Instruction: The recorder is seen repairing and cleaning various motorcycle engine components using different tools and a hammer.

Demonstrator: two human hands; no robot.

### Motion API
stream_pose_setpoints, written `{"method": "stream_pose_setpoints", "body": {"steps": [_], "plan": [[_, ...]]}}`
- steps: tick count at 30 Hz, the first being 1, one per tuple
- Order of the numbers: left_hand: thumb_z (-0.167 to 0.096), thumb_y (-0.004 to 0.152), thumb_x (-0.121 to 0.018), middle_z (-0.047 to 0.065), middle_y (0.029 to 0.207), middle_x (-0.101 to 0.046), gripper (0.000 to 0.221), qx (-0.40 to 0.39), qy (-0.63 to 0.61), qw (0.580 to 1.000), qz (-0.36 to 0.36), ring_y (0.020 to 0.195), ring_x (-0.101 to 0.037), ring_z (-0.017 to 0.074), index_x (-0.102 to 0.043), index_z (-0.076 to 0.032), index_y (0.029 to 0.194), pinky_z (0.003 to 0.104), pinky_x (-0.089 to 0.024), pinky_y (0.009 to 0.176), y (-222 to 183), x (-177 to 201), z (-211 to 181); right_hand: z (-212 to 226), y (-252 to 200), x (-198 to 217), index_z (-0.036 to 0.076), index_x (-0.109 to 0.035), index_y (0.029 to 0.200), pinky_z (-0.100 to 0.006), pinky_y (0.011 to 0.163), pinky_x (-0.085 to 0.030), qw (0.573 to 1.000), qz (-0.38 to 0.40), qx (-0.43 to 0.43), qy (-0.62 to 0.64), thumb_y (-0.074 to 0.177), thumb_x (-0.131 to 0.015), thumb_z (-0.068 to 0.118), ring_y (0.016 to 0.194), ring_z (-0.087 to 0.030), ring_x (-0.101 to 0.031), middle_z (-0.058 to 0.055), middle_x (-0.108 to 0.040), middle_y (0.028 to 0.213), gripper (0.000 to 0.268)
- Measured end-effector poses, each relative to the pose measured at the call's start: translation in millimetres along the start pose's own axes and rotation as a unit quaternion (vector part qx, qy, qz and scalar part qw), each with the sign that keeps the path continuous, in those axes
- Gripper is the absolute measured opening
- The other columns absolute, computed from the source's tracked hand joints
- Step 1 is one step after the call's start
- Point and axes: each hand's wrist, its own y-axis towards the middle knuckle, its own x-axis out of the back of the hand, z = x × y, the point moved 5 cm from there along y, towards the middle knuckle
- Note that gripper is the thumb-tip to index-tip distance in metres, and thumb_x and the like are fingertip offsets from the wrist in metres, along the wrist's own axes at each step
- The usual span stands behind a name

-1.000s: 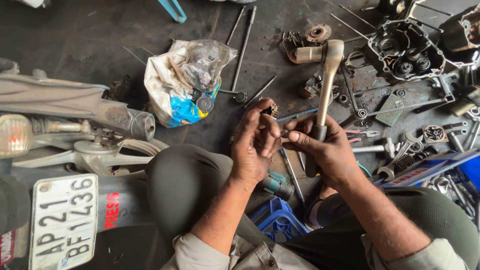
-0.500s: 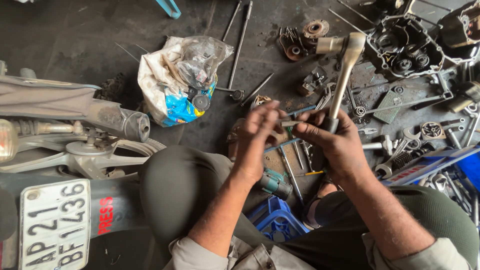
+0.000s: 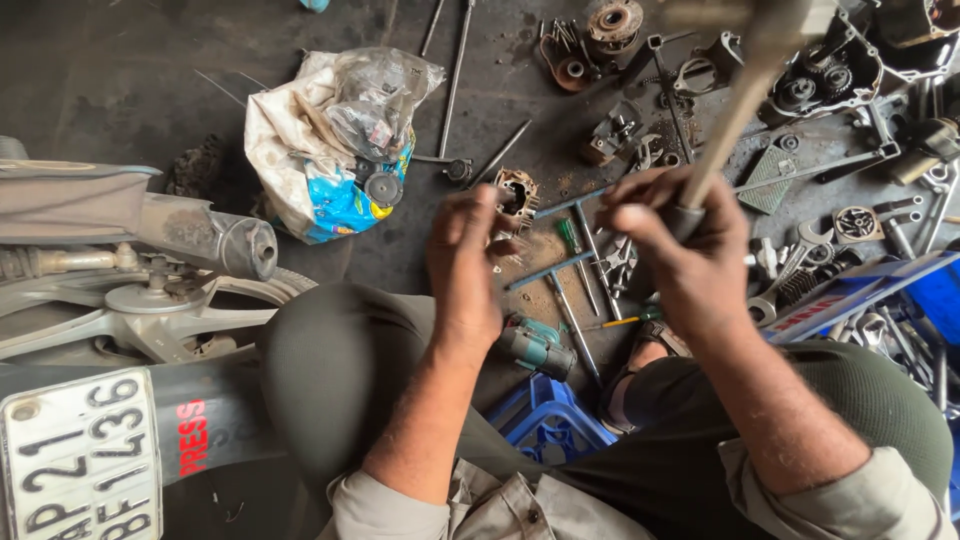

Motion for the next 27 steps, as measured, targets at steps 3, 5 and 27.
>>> {"method": "stream_pose_setpoints", "body": {"steps": [3, 5, 27], "plan": [[-0.035, 0.095, -0.073, 0.001, 0.098, -0.069, 0.028, 0.032, -0.079, 0.994, -0.074, 0.082, -0.062, 0.0091, -0.063, -0.011, 0.105, 0.027, -0.051, 0.068, 4, 15, 1, 26, -2, 4, 0.008, -0.05, 0.103, -0.036, 0.088, -0.061, 0.986, 0.067, 0.15, -0.01, 0.099, -0.073, 0.038, 0.1, -0.017, -0.066, -0.007, -0.062, 0.103, 0.037], [-0.035, 0.094, -0.07, 0.0, 0.096, -0.069, 0.028, 0.069, -0.081, 0.988, -0.114, 0.079, -0.061, 0.008, -0.063, -0.012, 0.107, 0.026, -0.05, 0.065, 3, 20, 4, 9, -4, 33, 0.008, -0.051, 0.111, -0.028, 0.058, -0.049, 0.989, 0.038, 0.077, 0.12, 0.106, -0.049, 0.074, 0.062, -0.011, -0.052, -0.003, -0.054, 0.08, 0.066], [-0.057, 0.09, -0.067, 0.006, 0.096, -0.068, 0.055, -0.33, 0.538, 0.705, 0.323, 0.087, -0.071, 0.0247, -0.058, -0.015, 0.124, 0.039, -0.057, 0.073, 0, -58, -56, -25, -5, -1, 0.0, -0.061, 0.128, -0.024, 0.048, -0.026, 0.948, 0.147, -0.244, 0.143, 0.094, -0.052, 0.062, 0.055, -0.006, -0.032, 0.002, -0.049, 0.075, 0.071]]}}
